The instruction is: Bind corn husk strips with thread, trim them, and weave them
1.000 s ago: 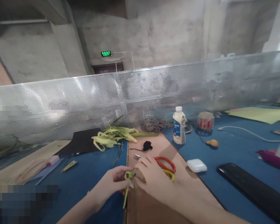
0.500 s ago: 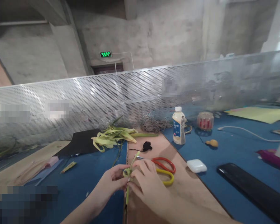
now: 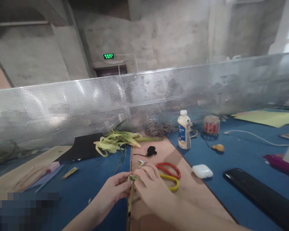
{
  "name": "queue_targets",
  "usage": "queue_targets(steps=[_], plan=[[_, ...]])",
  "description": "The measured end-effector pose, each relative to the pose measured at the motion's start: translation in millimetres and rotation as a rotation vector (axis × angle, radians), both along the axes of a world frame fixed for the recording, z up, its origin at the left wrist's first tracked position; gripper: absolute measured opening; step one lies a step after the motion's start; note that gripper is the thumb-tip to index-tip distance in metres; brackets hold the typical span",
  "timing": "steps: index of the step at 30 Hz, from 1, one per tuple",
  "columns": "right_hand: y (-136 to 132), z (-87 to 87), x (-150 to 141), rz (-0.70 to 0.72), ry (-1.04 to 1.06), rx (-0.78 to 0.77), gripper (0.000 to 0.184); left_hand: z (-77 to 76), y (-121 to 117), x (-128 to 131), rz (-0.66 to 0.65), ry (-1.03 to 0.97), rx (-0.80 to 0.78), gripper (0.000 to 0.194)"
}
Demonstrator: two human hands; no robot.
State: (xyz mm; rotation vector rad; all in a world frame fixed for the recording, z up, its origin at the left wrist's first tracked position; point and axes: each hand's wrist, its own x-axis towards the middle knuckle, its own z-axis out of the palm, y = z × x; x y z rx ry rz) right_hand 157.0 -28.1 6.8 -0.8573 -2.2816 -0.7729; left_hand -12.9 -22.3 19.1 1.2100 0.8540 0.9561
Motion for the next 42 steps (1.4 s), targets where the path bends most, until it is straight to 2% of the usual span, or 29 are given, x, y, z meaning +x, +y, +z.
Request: queue_targets(steps=[8, 13, 19, 26, 32, 37, 42], plan=[[-4, 6.6, 2, 0.079, -0.075, 0.213, 0.034, 0.6, -1, 2, 0.008, -0.040, 0.009, 0.034], [-4, 6.4, -2, 0.054, -0.040, 0.190, 0.038, -2.0, 1, 1, 0.067, -0.035, 0.021, 0.034], [-2, -0.2, -3, 0.017, -0.017, 0.160, 0.030, -11.0, 8, -5, 0.094, -0.014, 0.059, 0.032], [-2, -2.2, -5, 0.067, 0.100, 0.159, 0.034, -7.8, 7, -2, 0.123, 0.013, 0.070, 0.033], [-4, 3.5, -6, 0.158, 0.240, 0.072, 0.027, -6.6, 3, 1, 0.120, 0.069, 0.158, 0.029], [-1, -2.7, -5, 0.180, 0.334, -0.126, 0.014, -9.3, 3, 0, 0.116, 0.086, 0.204, 0.028], [1, -2.4, -4, 0.122, 0.443, -0.328, 0.016, -10.4, 5, -2, 0.080, 0.093, 0.233, 0.027]])
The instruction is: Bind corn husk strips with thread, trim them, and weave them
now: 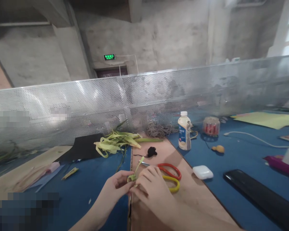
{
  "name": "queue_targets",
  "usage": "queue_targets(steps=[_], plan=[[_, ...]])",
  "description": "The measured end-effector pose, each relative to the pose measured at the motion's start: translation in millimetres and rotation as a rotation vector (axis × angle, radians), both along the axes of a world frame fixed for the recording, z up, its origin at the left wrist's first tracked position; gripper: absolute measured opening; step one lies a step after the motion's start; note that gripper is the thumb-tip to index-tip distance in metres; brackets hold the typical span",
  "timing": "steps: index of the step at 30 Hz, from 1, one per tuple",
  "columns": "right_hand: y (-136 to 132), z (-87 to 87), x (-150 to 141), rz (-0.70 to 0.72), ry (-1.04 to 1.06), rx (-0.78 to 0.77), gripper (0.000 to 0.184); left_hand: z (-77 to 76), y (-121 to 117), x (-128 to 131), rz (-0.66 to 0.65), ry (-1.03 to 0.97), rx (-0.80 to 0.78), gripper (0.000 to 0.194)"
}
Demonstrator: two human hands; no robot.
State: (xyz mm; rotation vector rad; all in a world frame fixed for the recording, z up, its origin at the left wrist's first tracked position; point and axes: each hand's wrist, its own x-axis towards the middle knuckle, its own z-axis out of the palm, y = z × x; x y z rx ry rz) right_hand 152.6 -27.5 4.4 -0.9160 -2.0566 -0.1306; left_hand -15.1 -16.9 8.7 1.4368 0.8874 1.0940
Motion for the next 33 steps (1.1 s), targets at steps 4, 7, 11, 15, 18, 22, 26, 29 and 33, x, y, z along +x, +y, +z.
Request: queue_targets(steps=[4, 7, 11, 15, 18, 22, 26, 29, 33], plan=[[-3, 10.1, 2, -0.050, 0.076, -0.134, 0.011, 2.0, 0, -1, -0.027, -0.004, 0.003, 0.026], [-5, 16.0, 2, -0.099, 0.129, -0.253, 0.013, 4.9, -2, 0, -0.018, -0.013, 0.003, 0.025], [-7, 19.6, 2, -0.101, 0.154, -0.403, 0.006, 7.2, -3, 0, -0.006, -0.007, -0.003, 0.026], [-8, 21.0, 1, -0.040, 0.230, -0.590, 0.016, 4.6, -1, 0, 0.019, 0.008, -0.003, 0.031], [-8, 21.5, 0, -0.017, 0.285, -0.663, 0.017, 1.9, 1, 1, 0.041, 0.008, 0.003, 0.034], [-9, 23.0, -2, 0.046, 0.390, -0.745, 0.016, 1.1, 1, 3, 0.051, 0.003, -0.008, 0.037], [-12, 26.2, -5, 0.090, 0.471, -0.842, 0.017, 2.7, 0, 3, 0.046, -0.001, -0.029, 0.037], [-12, 26.9, -6, 0.105, 0.513, -0.905, 0.017, 3.7, -1, 1, 0.007, 0.011, -0.021, 0.033], [-11, 25.1, -5, 0.097, 0.529, -0.918, 0.018, 3.8, -1, 0, -0.030, 0.022, 0.005, 0.028]])
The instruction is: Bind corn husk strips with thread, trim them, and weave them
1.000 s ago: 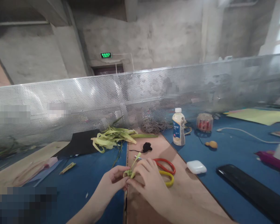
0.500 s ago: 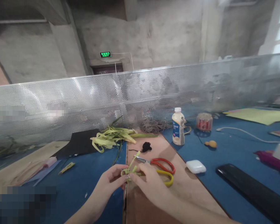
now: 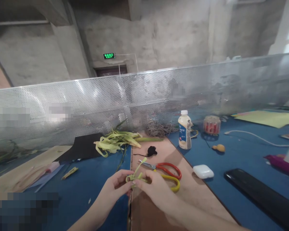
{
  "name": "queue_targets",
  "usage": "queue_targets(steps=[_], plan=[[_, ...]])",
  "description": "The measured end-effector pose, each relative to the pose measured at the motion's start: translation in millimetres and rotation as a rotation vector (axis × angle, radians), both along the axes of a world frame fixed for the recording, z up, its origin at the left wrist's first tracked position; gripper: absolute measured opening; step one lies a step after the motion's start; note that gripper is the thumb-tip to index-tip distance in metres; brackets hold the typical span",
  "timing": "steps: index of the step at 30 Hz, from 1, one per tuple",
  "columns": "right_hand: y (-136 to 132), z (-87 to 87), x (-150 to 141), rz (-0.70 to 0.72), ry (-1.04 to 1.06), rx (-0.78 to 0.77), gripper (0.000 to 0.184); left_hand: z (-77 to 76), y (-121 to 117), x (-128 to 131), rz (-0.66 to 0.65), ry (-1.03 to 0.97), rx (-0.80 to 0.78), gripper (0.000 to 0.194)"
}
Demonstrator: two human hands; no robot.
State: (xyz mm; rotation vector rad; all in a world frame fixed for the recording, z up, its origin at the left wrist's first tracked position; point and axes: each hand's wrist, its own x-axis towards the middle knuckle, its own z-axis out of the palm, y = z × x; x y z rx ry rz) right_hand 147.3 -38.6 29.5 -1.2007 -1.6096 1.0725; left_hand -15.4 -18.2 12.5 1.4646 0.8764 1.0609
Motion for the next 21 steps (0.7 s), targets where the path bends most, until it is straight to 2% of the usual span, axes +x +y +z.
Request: queue_targets(steps=[9, 21], plan=[[2.3, -0.3, 2.3, 0.028, -0.047, 0.012, 0.025, 4.8, -3.1, 0.6, -0.031, -0.010, -0.015, 0.023], [-1.4, 3.9, 0.7, -0.036, -0.062, 0.001, 0.024, 2.0, 0.1, -0.7, -0.055, -0.035, -0.019, 0.028]])
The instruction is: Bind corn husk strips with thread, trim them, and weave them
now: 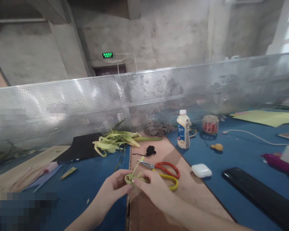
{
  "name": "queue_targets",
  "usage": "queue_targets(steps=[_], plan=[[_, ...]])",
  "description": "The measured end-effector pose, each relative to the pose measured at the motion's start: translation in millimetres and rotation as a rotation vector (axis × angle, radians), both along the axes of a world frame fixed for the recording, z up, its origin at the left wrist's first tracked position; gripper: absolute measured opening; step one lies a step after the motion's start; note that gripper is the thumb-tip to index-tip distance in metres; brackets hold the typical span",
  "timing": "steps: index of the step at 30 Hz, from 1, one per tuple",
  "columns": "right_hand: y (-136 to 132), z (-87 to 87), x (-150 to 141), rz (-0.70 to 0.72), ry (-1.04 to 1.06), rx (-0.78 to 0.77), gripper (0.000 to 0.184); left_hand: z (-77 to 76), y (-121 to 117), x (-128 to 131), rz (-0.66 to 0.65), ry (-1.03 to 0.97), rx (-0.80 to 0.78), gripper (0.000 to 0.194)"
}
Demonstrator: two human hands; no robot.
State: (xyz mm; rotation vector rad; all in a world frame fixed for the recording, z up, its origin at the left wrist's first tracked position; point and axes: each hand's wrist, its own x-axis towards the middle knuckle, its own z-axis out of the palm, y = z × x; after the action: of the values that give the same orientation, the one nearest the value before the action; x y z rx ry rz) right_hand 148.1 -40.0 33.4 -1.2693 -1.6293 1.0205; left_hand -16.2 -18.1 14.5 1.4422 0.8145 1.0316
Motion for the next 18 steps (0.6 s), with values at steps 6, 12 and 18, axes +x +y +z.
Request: queue_targets(steps=[6, 12, 18], plan=[[2.3, -0.6, 2.6, 0.018, -0.024, -0.017, 0.026, -1.2, 0.0, -0.1, 0.000, 0.008, 0.007, 0.025], [0.0, 0.9, 1.2, 0.029, -0.003, -0.043, 0.032, -0.8, -2.0, 0.3, 0.012, 0.031, 0.028, 0.025], [5.0, -4.1, 1.4, 0.066, 0.007, -0.049, 0.031, -2.1, -1.8, -0.9, 0.029, 0.075, 0.045, 0.027]])
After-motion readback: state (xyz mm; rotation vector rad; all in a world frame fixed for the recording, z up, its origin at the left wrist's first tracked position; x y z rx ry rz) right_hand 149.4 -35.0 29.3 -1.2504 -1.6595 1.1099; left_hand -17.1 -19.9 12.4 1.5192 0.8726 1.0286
